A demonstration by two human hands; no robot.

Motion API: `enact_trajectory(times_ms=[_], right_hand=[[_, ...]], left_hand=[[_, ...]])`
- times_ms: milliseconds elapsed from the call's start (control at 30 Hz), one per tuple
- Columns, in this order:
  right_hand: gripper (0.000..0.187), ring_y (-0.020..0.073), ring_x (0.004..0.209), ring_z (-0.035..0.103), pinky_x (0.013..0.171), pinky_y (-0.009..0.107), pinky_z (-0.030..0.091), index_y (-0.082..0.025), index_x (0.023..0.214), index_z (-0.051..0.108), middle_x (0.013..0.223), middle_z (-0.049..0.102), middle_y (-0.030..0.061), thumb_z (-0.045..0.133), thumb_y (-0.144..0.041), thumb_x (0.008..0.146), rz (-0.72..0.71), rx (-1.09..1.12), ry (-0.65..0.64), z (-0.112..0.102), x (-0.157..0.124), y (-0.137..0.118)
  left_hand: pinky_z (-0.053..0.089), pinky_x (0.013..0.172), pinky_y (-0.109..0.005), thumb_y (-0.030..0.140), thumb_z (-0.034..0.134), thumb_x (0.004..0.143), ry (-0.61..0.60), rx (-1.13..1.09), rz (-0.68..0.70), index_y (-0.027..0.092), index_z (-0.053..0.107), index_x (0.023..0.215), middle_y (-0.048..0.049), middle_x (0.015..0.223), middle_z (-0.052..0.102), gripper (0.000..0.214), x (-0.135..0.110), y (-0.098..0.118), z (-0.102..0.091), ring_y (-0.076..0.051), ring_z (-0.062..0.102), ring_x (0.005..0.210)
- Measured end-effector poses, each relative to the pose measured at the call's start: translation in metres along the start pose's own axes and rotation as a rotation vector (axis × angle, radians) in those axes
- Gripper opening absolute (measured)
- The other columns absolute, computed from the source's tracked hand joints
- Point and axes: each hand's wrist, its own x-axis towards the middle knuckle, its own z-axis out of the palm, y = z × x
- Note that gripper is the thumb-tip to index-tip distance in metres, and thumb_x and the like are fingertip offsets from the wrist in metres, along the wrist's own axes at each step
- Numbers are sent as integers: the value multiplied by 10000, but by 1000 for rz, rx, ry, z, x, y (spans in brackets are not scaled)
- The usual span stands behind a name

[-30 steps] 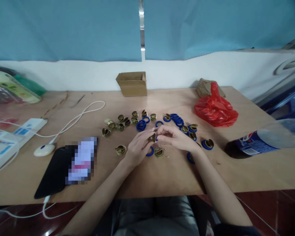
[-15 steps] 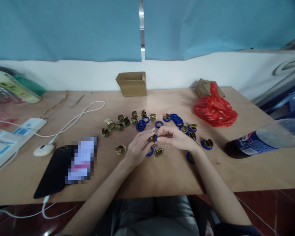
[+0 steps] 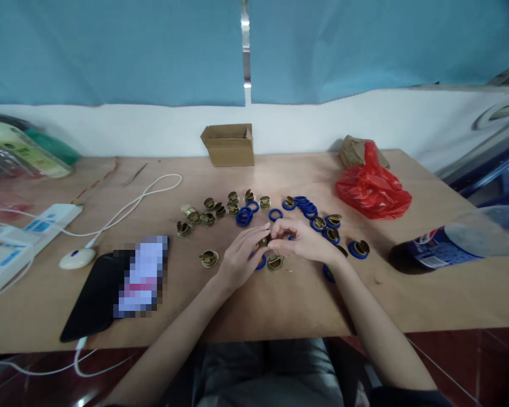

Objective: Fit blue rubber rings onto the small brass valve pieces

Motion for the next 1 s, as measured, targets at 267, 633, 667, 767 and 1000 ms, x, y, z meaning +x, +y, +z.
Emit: enact_trajectory(times_ms=[267, 633, 667, 767, 1000], right_hand=[[302, 147, 791, 601, 736, 283, 506, -184, 811, 615, 864, 640, 16, 721, -461, 868, -87, -68, 28, 0, 0, -1], [175, 189, 902, 660, 772, 310, 561, -162, 906, 643, 1024, 677, 102, 540, -264, 1004, -491, -659, 317, 29, 1, 1], [171, 198, 934, 666, 782, 318, 573, -158, 947, 646, 1074, 671, 118, 519, -252, 1011, -498, -697, 320, 31, 0, 1], [168, 216, 997, 676, 802, 330, 598, -149, 1015, 645, 1130, 666, 140, 497, -228, 1014, -509, -775, 324, 37, -2, 1], [217, 234, 1108, 670, 927, 368, 603, -148, 1109, 652, 1187, 682, 150, 482, -114, 978, -568, -838, 353, 42, -5, 1]], left_hand=[[610, 978, -363, 103, 668, 894, 5, 20, -3, 190, 559, 1301, -125, 1226, 698, 430, -2, 2, 1, -205, 687, 1145], [602, 954, -365, 115, 666, 879, 65, 99, -51, 187, 542, 1282, -114, 1149, 660, 428, -2, -3, 1, -202, 661, 1092], [600, 953, -369, 107, 651, 882, 69, 104, -58, 187, 542, 1283, -115, 1147, 654, 424, -2, -3, 1, -203, 657, 1089], [594, 955, -379, 85, 624, 886, 88, 105, -65, 182, 539, 1287, -119, 1150, 640, 421, -4, -3, 2, -207, 648, 1088], [593, 946, -383, 106, 638, 899, 126, 108, -45, 197, 536, 1279, -110, 1136, 637, 404, -1, 1, -1, -207, 647, 1085]])
